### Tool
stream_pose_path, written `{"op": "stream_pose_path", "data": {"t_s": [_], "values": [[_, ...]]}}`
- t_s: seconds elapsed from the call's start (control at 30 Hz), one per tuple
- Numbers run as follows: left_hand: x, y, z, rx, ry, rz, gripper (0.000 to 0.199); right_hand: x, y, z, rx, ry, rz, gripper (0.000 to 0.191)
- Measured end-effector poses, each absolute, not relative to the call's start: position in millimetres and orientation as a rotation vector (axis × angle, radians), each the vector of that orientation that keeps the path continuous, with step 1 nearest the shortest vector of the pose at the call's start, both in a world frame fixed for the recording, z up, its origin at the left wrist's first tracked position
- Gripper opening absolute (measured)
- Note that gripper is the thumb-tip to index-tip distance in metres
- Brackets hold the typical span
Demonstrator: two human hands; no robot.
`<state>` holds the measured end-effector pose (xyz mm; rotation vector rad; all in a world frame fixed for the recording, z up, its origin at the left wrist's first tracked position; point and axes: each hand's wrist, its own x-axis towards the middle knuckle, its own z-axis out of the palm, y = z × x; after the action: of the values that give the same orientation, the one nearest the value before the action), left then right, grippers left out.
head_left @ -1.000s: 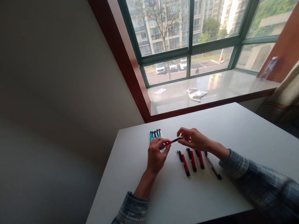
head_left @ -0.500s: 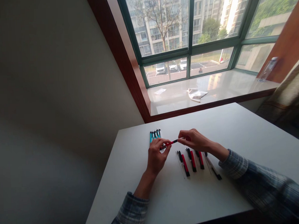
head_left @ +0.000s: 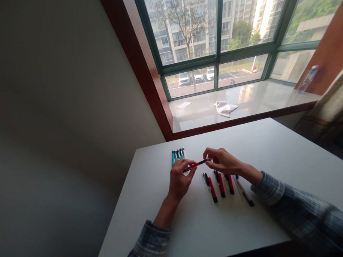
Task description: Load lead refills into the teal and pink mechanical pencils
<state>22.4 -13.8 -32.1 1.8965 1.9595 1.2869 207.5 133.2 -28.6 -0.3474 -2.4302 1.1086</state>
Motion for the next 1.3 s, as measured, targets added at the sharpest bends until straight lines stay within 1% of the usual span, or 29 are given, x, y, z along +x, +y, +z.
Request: {"op": "stream_pose_path", "data": {"t_s": [0.1, 0.23, 0.37, 0.6, 0.8, 0.87, 1.13, 1.23, 1.3], "values": [[22.8, -14.0, -31.3, 1.907, 1.961, 1.286, 0.007, 207.7, 133.3, -28.3, -0.337, -2.445, 1.105, 0.027], [22.5, -14.5, -31.3, 1.906, 1.961, 1.285, 0.008, 207.7, 132.9, -28.2, -0.336, -2.45, 1.095, 0.022], [21.3, -14.5, -32.6, 1.91, 1.964, 1.277, 0.009, 207.1, 133.5, -28.8, -0.353, -2.475, 1.066, 0.03], [19.1, -13.9, -35.2, 1.895, 1.966, 1.296, 0.01, 208.2, 132.6, -27.0, -0.339, -2.431, 1.04, 0.018], [16.1, -13.1, -34.3, 1.861, 1.956, 1.329, 0.012, 210.2, 134.2, -23.7, -0.327, -2.418, 1.067, 0.018], [13.6, -12.9, -33.0, 1.837, 1.939, 1.36, 0.013, 211.7, 135.9, -20.6, -0.293, -2.381, 1.154, 0.023], [6.9, -15.5, -27.6, 1.826, 1.776, 1.432, 0.017, 216.6, 141.6, -9.7, -0.107, -2.213, 1.82, 0.037], [5.1, -16.0, -29.9, 1.818, 1.768, 1.449, 0.021, 215.9, 143.7, -11.0, -0.069, -2.159, 1.923, 0.037], [2.3, -15.9, -32.2, 1.77, 1.842, 1.494, 0.03, 214.9, 145.2, -12.9, -0.083, -2.111, 1.92, 0.038]]}}
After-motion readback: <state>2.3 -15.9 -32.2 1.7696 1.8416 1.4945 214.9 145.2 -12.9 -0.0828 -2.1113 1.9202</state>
